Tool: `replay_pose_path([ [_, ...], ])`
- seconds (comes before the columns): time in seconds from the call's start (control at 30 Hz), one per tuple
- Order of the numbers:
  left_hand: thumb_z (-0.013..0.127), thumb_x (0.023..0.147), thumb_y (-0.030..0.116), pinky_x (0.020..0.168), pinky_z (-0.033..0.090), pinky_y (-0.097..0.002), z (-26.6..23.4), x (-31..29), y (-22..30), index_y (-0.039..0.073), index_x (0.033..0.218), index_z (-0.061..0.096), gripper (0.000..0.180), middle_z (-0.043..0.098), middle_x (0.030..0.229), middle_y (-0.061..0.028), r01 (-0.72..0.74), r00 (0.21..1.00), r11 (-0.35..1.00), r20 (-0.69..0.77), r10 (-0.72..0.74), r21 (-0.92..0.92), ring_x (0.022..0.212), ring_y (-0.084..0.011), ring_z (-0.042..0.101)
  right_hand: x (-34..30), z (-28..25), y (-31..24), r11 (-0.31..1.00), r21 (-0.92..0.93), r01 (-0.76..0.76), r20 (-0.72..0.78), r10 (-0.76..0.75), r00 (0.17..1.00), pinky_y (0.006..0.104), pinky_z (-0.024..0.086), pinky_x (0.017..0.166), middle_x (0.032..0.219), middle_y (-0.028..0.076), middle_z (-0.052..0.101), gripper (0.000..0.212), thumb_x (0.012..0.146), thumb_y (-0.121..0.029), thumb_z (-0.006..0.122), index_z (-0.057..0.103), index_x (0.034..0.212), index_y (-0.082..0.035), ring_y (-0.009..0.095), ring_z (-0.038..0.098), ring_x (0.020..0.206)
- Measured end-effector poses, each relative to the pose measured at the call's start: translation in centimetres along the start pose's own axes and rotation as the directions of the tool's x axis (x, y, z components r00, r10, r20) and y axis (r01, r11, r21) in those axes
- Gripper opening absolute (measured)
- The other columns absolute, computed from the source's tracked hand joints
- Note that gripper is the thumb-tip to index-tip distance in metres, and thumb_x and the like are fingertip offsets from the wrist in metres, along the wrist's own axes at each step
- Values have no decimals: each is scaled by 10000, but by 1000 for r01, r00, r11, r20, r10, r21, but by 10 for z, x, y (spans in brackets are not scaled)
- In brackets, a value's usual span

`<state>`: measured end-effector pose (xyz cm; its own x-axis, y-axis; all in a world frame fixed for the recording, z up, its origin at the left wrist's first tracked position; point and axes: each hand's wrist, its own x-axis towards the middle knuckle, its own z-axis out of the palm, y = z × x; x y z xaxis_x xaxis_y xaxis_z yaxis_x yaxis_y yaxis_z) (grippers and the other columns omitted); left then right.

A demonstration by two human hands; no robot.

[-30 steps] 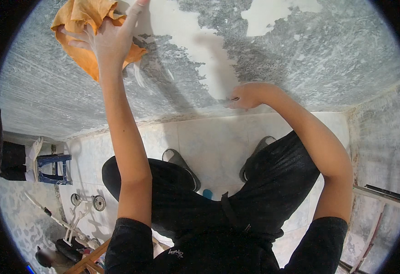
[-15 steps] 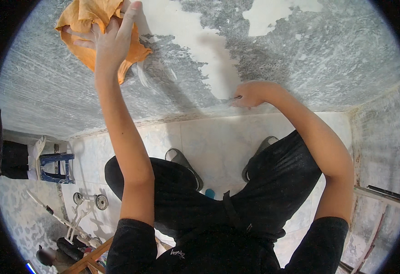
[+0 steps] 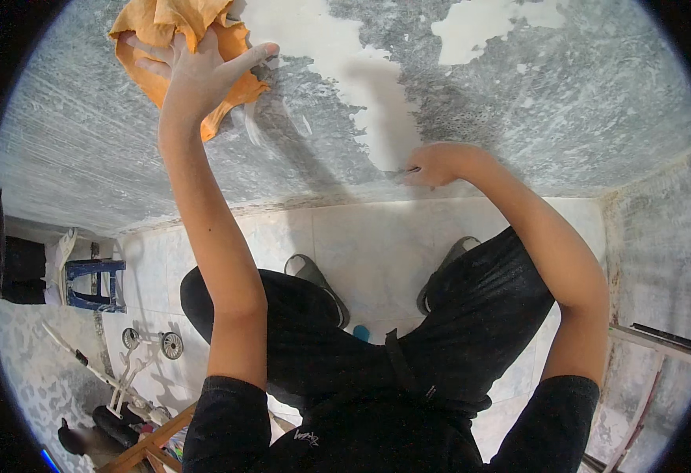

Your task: The recorder uses a scraper and a rag to remove old paint or plaster from a wall in preparation for painting.

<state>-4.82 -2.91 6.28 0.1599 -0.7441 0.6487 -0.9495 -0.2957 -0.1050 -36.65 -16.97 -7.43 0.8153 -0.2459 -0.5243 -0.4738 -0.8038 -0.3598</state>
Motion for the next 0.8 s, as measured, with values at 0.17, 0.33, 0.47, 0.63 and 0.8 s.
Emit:
replay_pose_path([
  [0.17,699,639,904,1178,81,-707,11,5,1,-62,1250,652,1144,562,1270,-423,99,995,986,42,-94,-134,1430,-550,325,3,-3,-5,1000,-18,-15,15,15,1000,459,524,873,988,186,738,500,1001,-459,579,709,1149,1,326,718,923],
  [0.33,737,758,742,1169,110,-716,2,-1,32,-40,1302,633,959,442,1410,-450,55,992,998,-116,-55,-3,1431,-592,274,3,-1,-6,999,-47,17,13,-16,1000,455,520,879,1067,189,705,493,1006,-466,572,703,1171,-20,325,710,919],
  [0.47,806,743,647,1155,329,-524,-15,-6,67,-62,1378,554,984,521,1430,-312,159,969,936,-134,-209,-314,1363,-475,431,3,-2,-10,1000,-22,-11,45,12,999,459,511,906,1099,189,684,487,1011,-466,565,700,1181,-30,337,689,997],
  [0.63,873,630,650,1158,335,-531,-4,-2,71,-29,1472,438,1166,482,1466,-284,232,918,915,-235,-318,-331,1372,-473,417,1,-2,-15,990,-92,109,-79,-117,990,471,469,1000,1154,197,680,455,1011,-430,571,686,1250,-60,378,613,1149],
  [0.8,852,676,644,1178,300,-544,1,-1,89,-30,1488,415,1142,455,1494,-286,148,904,868,-291,-313,-474,1402,-474,386,12,6,-14,955,-130,266,-313,-294,903,492,470,984,1124,218,683,402,1039,-316,533,642,1354,-90,410,620,1055],
])
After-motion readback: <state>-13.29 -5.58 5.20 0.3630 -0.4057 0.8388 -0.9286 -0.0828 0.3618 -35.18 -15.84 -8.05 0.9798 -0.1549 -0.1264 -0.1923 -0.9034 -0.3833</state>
